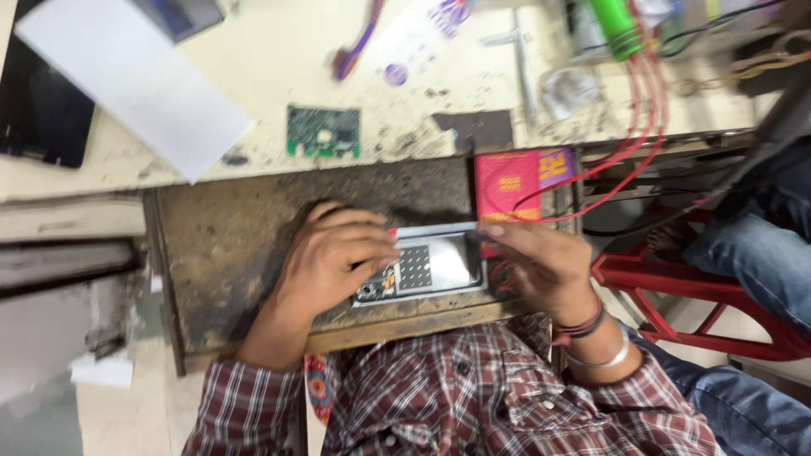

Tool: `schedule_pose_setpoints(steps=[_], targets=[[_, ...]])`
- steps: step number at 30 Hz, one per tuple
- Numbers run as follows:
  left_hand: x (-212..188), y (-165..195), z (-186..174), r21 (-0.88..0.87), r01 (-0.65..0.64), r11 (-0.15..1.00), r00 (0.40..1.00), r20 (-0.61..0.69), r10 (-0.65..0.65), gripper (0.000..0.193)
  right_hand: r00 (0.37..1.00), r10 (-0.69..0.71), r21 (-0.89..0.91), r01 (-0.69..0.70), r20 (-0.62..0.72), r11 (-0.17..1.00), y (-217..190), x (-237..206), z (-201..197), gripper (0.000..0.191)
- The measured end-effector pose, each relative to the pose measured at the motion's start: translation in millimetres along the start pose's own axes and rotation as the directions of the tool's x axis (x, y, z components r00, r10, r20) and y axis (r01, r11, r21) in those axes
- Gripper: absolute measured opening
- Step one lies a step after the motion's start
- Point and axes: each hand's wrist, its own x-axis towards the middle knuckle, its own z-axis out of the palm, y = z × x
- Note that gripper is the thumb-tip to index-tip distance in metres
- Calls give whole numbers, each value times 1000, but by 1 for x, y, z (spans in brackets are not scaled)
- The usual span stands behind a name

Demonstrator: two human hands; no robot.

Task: The person repairs a disassembled mobile phone on a workbench, using a screwdriver to work on the phone's internal board and pressing and repositioning components with their hands. They briefly reach toward a blue machine on the bench and continue working on the phone.

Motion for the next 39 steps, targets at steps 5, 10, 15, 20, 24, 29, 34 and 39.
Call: schedule_pose_setpoints(steps=[5, 10, 15, 20, 24, 29, 34, 39], targets=[[5, -6, 20, -6, 13, 1000, 1000, -6, -13, 9, 999, 10, -97, -14, -48, 995, 30, -20, 9, 45], [12, -2, 41, -31, 22, 999, 1000, 5, -22, 11, 998, -36, -6, 36, -44, 999, 44, -29, 1, 49], [25, -7, 60, -31, 5, 1000, 1000, -18, -6, 10, 992, -24, -15, 22, -127, 1000, 61, -33, 0, 48], [26, -1, 81, -21, 27, 999, 999, -24, -27, 12, 996, -17, -91, 9, -88, 996, 69, -41, -14, 47], [39, -35, 88, -31, -7, 999, 999, -47, 5, 10, 972, -179, -4, 180, -154, 984, 97, -28, 11, 46], [30, -17, 87, -42, 20, 999, 999, -45, -22, 12, 975, 220, -216, -209, 26, 954, 85, -37, -1, 42], [32, -24, 77, -57, 69, 996, 997, -20, -71, 10, 985, -129, 107, 142, -118, 984, 77, -21, 4, 49], [19, -36, 91, -45, 58, 997, 998, -16, -59, 11, 986, 154, -65, -158, -66, 985, 77, -29, 9, 43]])
